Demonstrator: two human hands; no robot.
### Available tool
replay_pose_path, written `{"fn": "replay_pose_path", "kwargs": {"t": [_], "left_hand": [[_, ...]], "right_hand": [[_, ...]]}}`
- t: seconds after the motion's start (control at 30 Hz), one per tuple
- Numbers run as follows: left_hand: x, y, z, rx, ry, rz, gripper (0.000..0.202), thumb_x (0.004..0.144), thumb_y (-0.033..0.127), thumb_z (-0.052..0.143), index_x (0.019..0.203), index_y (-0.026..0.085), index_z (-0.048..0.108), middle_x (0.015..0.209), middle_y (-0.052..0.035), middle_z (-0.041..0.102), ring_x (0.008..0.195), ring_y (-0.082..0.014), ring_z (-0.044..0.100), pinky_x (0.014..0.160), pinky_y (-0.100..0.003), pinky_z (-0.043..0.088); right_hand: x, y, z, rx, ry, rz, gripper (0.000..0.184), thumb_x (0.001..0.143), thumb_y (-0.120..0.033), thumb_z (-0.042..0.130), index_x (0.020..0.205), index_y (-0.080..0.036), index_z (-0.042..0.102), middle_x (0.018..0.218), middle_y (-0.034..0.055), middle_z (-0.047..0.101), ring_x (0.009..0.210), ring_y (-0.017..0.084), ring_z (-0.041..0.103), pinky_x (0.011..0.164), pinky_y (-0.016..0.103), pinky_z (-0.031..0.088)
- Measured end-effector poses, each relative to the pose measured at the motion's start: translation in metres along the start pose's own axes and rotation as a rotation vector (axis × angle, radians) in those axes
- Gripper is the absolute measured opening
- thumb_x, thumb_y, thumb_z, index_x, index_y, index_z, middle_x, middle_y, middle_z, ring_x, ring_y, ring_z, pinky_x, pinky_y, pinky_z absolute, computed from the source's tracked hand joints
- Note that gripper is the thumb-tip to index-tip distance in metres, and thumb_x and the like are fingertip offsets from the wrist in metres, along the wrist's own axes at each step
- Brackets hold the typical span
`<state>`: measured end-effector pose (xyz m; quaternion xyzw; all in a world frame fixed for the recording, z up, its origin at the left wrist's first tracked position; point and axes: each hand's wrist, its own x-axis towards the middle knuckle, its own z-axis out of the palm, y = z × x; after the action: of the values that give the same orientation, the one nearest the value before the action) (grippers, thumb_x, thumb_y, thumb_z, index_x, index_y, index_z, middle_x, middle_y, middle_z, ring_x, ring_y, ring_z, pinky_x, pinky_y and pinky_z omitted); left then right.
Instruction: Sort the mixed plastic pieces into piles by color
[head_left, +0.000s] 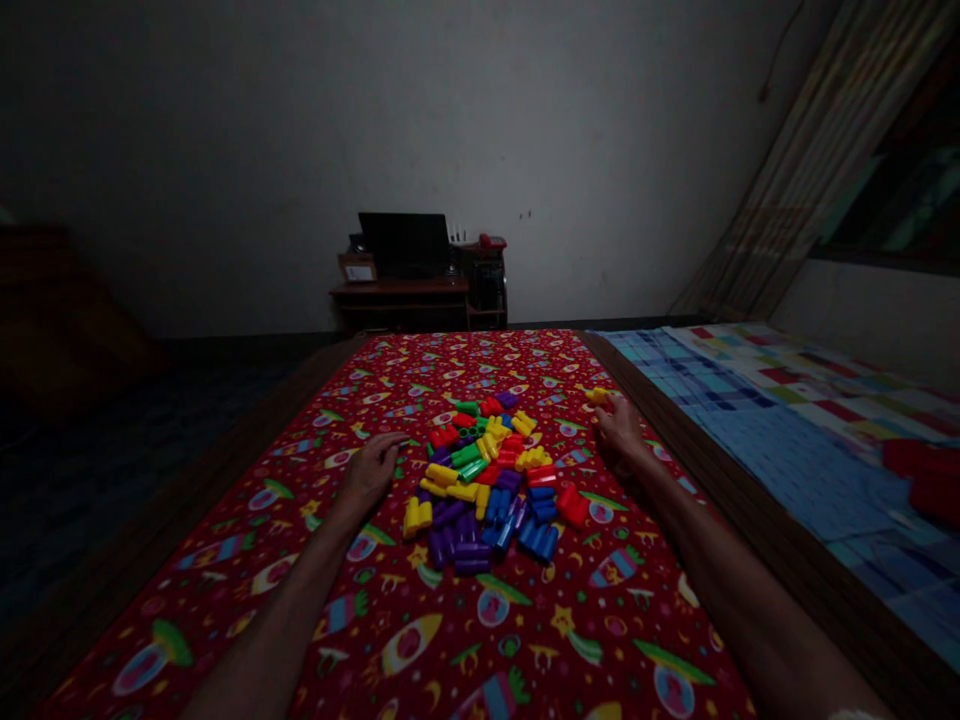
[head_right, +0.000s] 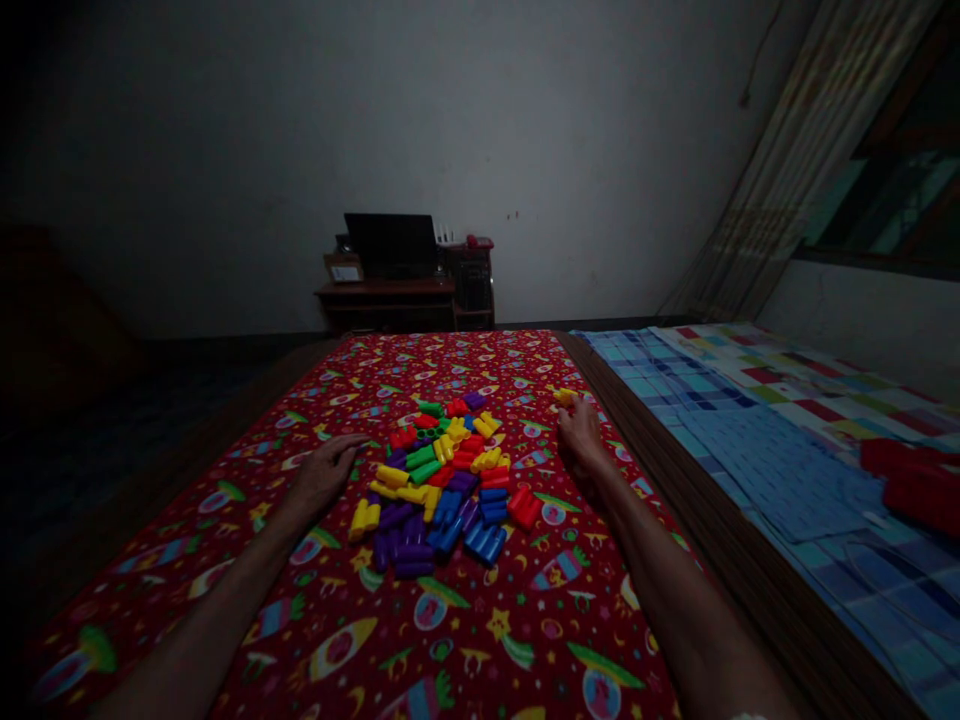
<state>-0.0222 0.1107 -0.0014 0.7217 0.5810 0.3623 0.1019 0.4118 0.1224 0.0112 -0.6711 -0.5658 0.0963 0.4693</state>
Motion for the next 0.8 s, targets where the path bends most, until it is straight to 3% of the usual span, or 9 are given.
{"fn": "replay_pose_path", "kwargs": {"t": [0.1,0.23,0.3,0.37,0.5,0.7,0.8], "left_hand": [[0.0,0.0,0.0,-0.003,0.013,0.002,0.04,0.08,0.039,0.038,0.094,0.019,0.07,0.11,-0.0094,0.071,0.104,-0.0244,0.065,0.097,-0.041,0.049],[0.001,-0.003,0.001,-0.003,0.026,0.026,0.036,0.08,0.04,0.04,0.091,0.021,0.069,0.107,-0.0077,0.072,0.101,-0.0241,0.065,0.095,-0.04,0.05],[0.001,-0.003,0.001,0.0,0.025,0.032,0.035,0.08,0.039,0.04,0.09,0.021,0.069,0.105,-0.0076,0.073,0.101,-0.024,0.066,0.095,-0.04,0.051],[0.0,-0.003,0.001,-0.001,0.025,0.029,0.036,0.08,0.039,0.04,0.089,0.021,0.069,0.104,-0.0083,0.073,0.1,-0.0241,0.066,0.094,-0.04,0.051],[0.0,-0.002,0.0,-0.002,0.02,0.021,0.037,0.081,0.039,0.039,0.09,0.021,0.07,0.105,-0.0086,0.073,0.1,-0.024,0.066,0.094,-0.04,0.051],[0.0,-0.004,0.001,-0.017,0.021,0.023,0.036,0.079,0.041,0.041,0.089,0.022,0.071,0.105,-0.0069,0.073,0.101,-0.0239,0.066,0.095,-0.04,0.05],[0.001,-0.005,0.002,-0.022,0.031,0.017,0.036,0.079,0.042,0.041,0.088,0.023,0.071,0.104,-0.0069,0.073,0.101,-0.0242,0.066,0.095,-0.04,0.051]], "right_hand": [[-0.015,-0.026,0.009,-0.062,-0.09,-0.15,0.036,0.085,-0.026,0.047,0.113,-0.013,0.067,0.109,0.0147,0.069,0.103,0.026,0.063,0.094,0.041,0.046],[-0.03,-0.069,0.034,-0.04,-0.474,-0.397,0.031,0.085,-0.023,0.053,0.109,-0.018,0.07,0.096,0.0093,0.072,0.09,0.022,0.065,0.083,0.032,0.048],[-0.031,-0.082,0.046,-0.045,-0.609,-0.431,0.032,0.08,-0.018,0.056,0.109,-0.019,0.071,0.092,0.007,0.073,0.086,0.021,0.065,0.08,0.03,0.048],[-0.029,-0.084,0.054,-0.043,-0.65,-0.412,0.035,0.078,-0.017,0.057,0.11,-0.02,0.072,0.09,0.0056,0.073,0.083,0.021,0.066,0.077,0.029,0.048],[-0.017,-0.067,0.049,-0.042,-0.535,-0.342,0.039,0.079,-0.023,0.058,0.116,-0.021,0.069,0.09,0.0049,0.074,0.082,0.021,0.067,0.076,0.031,0.05],[0.01,-0.012,0.01,-0.23,-0.105,-0.291,0.04,0.081,-0.021,0.053,0.119,-0.017,0.065,0.12,0.0145,0.066,0.111,0.029,0.059,0.098,0.046,0.044],[0.014,0.016,0.005,-0.35,-0.076,-0.239,0.043,0.083,-0.022,0.052,0.125,-0.018,0.061,0.125,0.0158,0.062,0.117,0.031,0.054,0.1,0.05,0.042]]}}
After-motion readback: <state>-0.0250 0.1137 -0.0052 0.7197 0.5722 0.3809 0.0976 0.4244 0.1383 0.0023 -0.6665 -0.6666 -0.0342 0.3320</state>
